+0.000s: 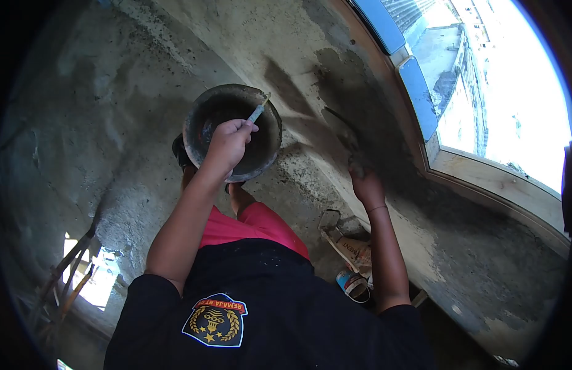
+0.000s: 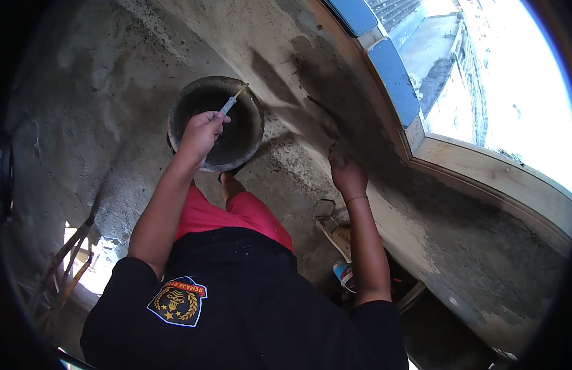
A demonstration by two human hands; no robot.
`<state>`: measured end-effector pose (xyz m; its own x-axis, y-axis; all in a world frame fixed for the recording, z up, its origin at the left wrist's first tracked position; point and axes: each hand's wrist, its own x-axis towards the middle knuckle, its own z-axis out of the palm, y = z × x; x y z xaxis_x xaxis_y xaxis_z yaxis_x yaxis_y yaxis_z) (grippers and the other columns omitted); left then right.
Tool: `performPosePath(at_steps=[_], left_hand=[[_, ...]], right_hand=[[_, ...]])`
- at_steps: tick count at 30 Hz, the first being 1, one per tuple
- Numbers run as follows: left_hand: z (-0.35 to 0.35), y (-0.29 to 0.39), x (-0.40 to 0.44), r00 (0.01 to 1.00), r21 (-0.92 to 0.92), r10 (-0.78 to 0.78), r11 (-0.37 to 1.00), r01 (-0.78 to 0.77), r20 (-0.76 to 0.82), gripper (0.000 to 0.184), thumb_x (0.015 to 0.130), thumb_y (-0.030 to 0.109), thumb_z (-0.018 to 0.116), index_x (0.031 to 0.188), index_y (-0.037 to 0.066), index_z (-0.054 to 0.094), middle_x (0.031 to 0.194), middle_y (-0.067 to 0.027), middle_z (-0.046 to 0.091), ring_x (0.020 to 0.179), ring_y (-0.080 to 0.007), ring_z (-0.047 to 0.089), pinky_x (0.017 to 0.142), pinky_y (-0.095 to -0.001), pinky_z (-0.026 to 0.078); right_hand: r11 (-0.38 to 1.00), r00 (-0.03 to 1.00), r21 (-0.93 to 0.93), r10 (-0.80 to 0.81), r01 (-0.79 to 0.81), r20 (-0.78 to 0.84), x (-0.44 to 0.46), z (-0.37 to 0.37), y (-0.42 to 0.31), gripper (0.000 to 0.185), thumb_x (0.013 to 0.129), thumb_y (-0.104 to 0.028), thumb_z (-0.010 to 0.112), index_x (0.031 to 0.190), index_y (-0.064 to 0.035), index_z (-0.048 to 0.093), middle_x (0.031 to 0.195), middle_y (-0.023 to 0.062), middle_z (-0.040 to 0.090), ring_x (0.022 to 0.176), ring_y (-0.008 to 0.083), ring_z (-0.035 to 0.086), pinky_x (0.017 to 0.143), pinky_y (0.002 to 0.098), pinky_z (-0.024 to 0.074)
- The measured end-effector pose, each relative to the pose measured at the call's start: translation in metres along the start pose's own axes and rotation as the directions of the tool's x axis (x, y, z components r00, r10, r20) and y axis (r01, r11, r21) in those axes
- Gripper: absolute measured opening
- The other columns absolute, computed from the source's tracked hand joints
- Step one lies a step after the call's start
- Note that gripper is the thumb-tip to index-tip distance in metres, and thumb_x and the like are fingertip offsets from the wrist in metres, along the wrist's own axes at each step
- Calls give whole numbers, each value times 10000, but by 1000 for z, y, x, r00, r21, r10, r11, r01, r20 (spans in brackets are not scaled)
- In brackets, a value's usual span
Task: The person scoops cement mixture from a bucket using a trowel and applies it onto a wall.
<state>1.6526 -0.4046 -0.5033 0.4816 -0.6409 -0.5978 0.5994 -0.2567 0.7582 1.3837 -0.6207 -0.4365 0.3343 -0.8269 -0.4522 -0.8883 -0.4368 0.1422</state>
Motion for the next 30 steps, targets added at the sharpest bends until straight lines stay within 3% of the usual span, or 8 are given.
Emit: performPosePath(at_steps=[5,7,10,13,20,22,28,30], left_hand=[[-2,1,-4,1000,-2,-15,1000,15,-4,243,960,201,478,928,2,615,651,60,426,574,-28,342,526,-189,278],[-4,2,-5,1000,-12,-12,1000,12,-13,244,962,198,473,928,0,612,648,62,421,568,-25,338,518,-186,271],[-10,6,-8,1000,-21,-11,1000,11,-11,243,962,195,472,924,-3,609,644,64,415,565,-24,333,515,-187,268],[-15,9,-9,1000,-33,-3,999,3,-4,240,960,189,471,927,-7,607,641,65,412,560,-21,330,511,-188,263],[-21,14,-13,1000,-27,-17,999,17,-11,253,938,206,511,910,-4,648,669,26,480,602,-50,412,545,-205,325],[-26,22,-15,1000,-55,-18,998,17,-24,250,942,196,504,915,-9,645,672,27,479,604,-46,409,545,-196,322],[-31,43,-24,999,-91,-43,995,41,-26,241,944,186,500,929,-12,635,674,36,468,598,-46,389,546,-185,315],[-32,49,-25,1000,-85,-21,996,19,-18,239,945,189,500,938,-13,627,665,42,460,572,-38,374,518,-181,299]], right_hand=[[988,998,150,16,-25,55,6,-8,-10,570,827,-534,531,1091,-38,629,1053,243,622,1001,403,590,860,460,473],[998,986,67,-7,18,-166,18,4,3,538,819,-526,548,1025,-40,647,993,245,632,958,408,601,824,471,483],[1000,983,23,-1,5,-182,3,7,12,545,811,-530,558,1028,-37,647,996,247,632,961,409,600,831,474,479],[997,997,21,73,-72,-14,-13,1,3,565,813,-542,550,1060,-41,634,999,249,630,962,411,599,831,473,479],[987,988,156,-5,29,-154,6,11,-11,545,825,-524,543,1041,-31,630,984,247,634,947,407,605,811,471,486],[997,977,71,1,14,-211,9,15,-5,534,828,-517,544,1041,-35,631,977,249,635,933,404,610,802,464,490],[997,1000,72,-2,3,-15,-12,11,-22,566,840,-536,510,1105,-47,613,987,234,639,939,401,610,809,468,488],[994,988,88,-58,71,-145,11,30,-23,566,838,-539,509,1098,-48,618,985,224,643,935,399,611,809,466,489]])
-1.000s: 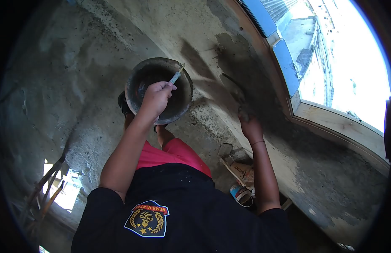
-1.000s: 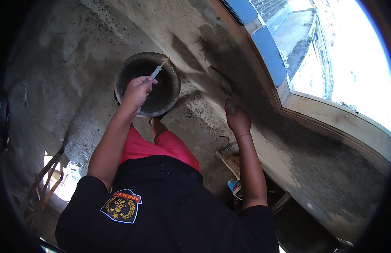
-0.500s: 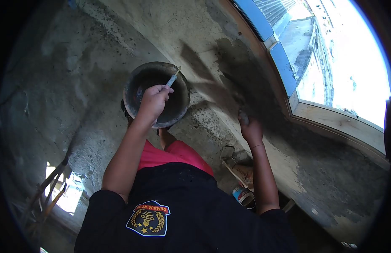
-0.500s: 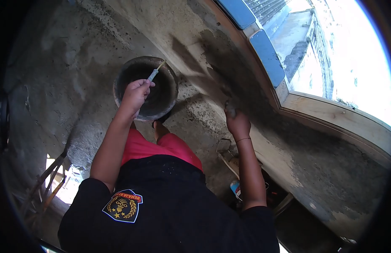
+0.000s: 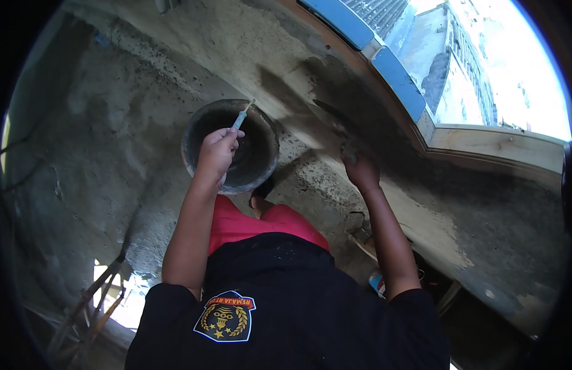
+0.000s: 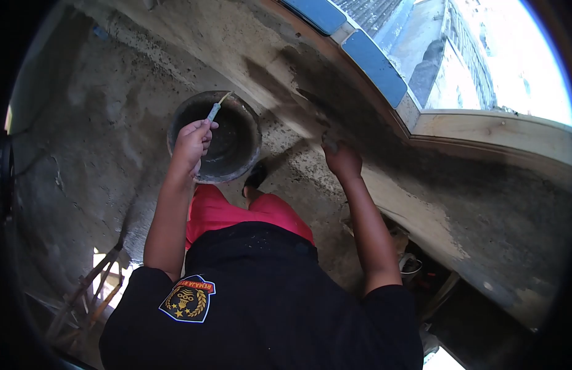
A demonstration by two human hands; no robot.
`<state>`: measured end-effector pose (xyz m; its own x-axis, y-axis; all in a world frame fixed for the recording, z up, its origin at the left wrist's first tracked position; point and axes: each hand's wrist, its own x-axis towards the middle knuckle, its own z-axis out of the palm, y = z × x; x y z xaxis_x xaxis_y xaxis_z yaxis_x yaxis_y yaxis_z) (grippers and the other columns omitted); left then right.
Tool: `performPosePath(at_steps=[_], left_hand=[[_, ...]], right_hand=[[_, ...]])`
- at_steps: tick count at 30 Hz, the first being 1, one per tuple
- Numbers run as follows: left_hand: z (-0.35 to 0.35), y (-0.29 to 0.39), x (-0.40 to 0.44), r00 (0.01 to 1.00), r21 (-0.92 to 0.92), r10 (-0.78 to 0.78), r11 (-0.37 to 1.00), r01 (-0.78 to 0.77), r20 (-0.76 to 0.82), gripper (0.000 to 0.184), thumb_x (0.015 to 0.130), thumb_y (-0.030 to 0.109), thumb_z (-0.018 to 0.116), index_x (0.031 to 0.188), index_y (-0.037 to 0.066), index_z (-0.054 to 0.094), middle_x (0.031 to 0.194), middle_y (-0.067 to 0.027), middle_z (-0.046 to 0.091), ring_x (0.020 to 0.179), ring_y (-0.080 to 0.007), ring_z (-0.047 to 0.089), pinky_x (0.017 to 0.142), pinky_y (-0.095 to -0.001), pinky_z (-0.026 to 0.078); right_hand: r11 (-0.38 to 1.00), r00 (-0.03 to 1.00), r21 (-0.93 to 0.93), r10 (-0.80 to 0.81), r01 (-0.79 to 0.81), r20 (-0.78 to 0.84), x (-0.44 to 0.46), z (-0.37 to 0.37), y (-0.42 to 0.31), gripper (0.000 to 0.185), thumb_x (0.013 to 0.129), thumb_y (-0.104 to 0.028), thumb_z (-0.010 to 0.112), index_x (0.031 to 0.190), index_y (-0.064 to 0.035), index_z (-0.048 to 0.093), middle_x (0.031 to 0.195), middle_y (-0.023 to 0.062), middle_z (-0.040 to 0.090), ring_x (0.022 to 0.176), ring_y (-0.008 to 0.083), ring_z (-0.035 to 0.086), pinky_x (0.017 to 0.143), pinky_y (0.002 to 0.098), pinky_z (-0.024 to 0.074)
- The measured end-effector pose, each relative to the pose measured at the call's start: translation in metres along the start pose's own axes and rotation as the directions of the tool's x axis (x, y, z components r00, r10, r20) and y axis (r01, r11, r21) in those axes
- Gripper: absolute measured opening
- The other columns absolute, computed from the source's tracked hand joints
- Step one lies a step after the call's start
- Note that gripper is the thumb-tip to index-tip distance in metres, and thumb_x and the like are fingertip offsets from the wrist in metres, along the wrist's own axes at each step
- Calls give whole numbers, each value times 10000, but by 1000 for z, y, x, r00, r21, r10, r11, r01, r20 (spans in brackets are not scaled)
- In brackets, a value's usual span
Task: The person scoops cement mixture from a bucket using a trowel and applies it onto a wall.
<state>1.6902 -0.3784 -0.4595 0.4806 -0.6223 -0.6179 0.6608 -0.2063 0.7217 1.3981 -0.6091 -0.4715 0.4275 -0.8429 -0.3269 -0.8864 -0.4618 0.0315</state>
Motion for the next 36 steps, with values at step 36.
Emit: performPosePath(at_steps=[36], left_hand=[[-60,186,-23,914,495,-46,851,-175,403,224,936,196,515,964,-9,600,642,65,421,509,-10,308,433,-184,221]], right_hand=[[811,801,-105,-586,576,-123,-90,-123,-166,290,747,-114,606,1025,-128,525,774,115,591,692,298,616,594,403,480]])
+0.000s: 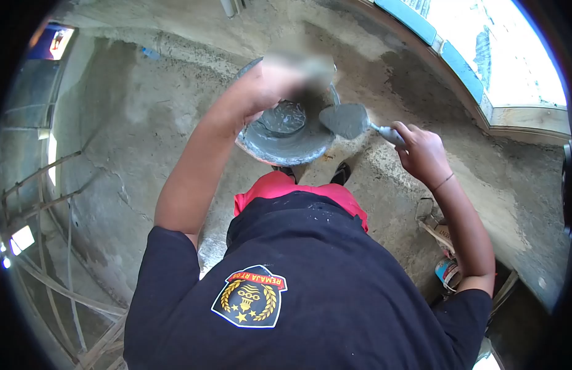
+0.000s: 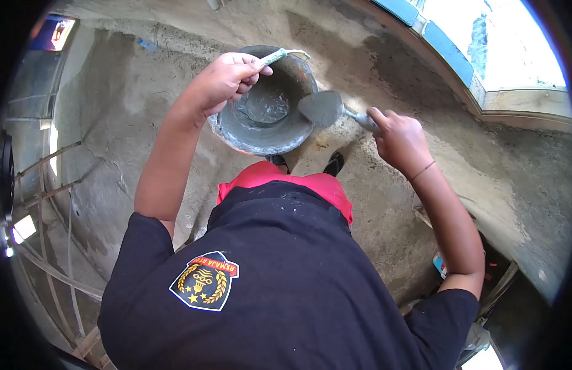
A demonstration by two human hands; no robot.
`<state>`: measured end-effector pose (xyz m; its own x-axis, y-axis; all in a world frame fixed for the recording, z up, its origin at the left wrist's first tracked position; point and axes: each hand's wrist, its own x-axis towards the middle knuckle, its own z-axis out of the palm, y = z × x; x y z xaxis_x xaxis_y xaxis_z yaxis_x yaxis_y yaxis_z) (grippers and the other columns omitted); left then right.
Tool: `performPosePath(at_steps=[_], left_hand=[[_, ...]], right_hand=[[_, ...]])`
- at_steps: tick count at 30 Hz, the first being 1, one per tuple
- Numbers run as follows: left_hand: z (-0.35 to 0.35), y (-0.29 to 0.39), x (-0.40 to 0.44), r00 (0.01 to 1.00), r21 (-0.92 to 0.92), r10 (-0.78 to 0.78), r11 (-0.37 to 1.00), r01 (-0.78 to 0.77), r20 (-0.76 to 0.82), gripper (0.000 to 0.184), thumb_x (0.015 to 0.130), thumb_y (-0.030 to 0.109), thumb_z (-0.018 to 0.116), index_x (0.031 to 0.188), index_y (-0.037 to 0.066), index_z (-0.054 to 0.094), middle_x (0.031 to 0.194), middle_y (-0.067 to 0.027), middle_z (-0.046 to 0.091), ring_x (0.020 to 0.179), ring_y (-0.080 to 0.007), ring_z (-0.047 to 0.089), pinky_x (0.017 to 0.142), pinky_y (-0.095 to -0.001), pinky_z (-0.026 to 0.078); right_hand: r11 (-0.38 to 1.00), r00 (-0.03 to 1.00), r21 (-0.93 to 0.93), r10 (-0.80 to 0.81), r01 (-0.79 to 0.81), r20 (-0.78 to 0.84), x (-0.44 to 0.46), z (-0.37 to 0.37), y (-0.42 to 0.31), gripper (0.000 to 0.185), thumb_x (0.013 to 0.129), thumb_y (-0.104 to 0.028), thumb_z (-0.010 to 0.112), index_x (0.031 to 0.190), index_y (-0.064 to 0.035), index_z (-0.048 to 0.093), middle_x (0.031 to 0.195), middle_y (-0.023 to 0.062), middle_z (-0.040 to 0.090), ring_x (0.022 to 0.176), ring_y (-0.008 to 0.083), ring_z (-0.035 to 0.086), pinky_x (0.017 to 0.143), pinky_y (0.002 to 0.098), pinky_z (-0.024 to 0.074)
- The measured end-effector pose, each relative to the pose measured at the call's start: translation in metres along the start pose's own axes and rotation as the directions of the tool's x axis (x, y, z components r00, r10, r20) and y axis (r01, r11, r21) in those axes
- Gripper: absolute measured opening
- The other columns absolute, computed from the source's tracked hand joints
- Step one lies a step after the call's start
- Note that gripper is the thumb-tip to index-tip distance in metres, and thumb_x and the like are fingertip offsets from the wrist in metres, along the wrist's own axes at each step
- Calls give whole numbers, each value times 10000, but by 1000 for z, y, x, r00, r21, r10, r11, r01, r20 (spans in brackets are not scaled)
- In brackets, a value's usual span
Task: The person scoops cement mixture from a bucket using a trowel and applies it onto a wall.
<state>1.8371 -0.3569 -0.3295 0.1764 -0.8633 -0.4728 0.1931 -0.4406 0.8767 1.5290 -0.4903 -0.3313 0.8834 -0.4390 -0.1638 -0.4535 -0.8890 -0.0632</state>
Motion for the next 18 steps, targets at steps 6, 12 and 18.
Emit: performPosePath(at_steps=[6,12,18], left_hand=[[-13,0,6,997,209,38,976,-52,72,208,907,189,538,899,13,649,660,51,472,536,-26,348,464,-197,266],[-21,-4,7,987,255,140,960,-114,-85,221,905,186,539,872,5,661,651,48,488,570,-45,389,519,-216,315],[-19,-8,3,951,253,239,949,-187,-195,237,913,197,533,846,12,664,634,44,481,581,-45,404,527,-223,332]], right_hand=[[951,976,-254,-135,175,168,57,4,-34,252,775,-79,565,1016,-145,537,759,100,578,686,270,622,576,383,483],[960,908,-128,-184,248,376,83,21,-52,167,739,-54,560,893,-119,573,668,121,596,698,318,627,595,426,490],[957,853,107,-288,268,435,71,24,-44,240,721,-146,656,950,-130,587,677,148,615,680,367,613,622,475,471]])
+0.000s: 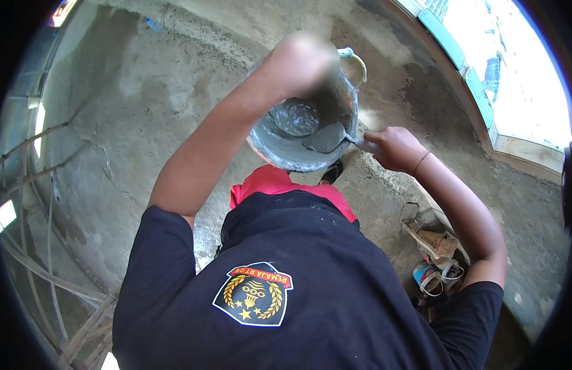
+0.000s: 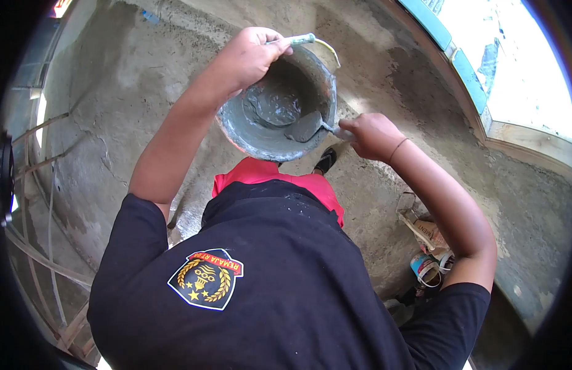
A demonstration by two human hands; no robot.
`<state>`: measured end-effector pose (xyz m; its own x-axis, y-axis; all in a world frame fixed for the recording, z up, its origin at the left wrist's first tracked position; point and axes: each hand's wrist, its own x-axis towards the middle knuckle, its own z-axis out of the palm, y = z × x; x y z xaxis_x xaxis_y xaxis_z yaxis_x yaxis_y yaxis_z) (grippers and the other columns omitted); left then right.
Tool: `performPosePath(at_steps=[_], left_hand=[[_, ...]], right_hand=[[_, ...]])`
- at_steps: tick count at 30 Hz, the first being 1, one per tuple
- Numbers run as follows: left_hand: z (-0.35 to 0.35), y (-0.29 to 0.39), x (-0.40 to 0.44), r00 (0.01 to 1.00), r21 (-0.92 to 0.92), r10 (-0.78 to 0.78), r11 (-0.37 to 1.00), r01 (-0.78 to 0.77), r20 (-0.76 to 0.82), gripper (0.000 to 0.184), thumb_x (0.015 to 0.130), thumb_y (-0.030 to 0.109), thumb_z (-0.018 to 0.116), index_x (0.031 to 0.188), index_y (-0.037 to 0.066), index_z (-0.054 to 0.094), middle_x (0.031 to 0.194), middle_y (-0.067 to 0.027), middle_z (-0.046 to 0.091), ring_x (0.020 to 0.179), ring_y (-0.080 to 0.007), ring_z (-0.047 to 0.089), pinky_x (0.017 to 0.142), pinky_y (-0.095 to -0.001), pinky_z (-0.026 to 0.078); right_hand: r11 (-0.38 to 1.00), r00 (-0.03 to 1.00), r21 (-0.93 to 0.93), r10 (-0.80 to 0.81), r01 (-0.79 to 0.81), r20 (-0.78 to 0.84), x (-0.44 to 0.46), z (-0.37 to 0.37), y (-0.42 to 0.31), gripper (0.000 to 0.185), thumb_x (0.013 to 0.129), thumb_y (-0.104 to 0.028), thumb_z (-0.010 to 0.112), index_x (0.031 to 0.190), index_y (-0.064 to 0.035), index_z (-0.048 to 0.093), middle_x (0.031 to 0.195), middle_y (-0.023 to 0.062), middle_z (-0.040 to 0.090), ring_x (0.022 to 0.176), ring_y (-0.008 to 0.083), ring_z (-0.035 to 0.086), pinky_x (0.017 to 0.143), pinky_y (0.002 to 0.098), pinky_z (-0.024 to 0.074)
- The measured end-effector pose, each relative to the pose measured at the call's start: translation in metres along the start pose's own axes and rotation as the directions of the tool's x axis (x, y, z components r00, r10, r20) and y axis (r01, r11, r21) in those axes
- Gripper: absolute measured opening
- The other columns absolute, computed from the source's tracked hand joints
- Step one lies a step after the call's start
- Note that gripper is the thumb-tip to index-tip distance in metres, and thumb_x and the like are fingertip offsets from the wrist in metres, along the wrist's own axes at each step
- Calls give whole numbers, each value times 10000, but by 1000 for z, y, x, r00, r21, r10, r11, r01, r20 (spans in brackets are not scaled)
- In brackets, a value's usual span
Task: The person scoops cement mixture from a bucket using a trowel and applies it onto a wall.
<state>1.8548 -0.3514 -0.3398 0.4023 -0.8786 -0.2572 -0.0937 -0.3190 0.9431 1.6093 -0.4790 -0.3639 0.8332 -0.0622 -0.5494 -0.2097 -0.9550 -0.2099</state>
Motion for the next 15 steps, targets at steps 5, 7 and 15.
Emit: performPosePath(at_steps=[5,7,15], left_hand=[[14,-3,2,1000,-59,-21,998,20,-23,224,911,186,544,852,2,657,635,38,484,585,-44,415,520,-225,337],[17,-3,1,999,-72,-24,997,23,-21,219,909,183,547,860,-2,654,639,37,487,587,-46,420,522,-225,340],[32,13,-24,997,-326,-73,942,82,39,171,880,137,555,883,-7,647,652,41,481,549,-32,355,473,-212,270]], right_hand=[[985,998,169,4,-13,58,-17,5,-1,351,696,-175,732,1013,-119,592,744,167,633,751,379,615,687,477,474],[967,998,253,7,-24,67,-23,5,0,365,693,-176,736,1018,-103,587,750,169,638,745,381,615,688,468,473],[876,999,481,23,-34,30,-48,14,4,384,708,-150,730,1048,-61,575,763,180,645,733,327,632,688,386,479]])
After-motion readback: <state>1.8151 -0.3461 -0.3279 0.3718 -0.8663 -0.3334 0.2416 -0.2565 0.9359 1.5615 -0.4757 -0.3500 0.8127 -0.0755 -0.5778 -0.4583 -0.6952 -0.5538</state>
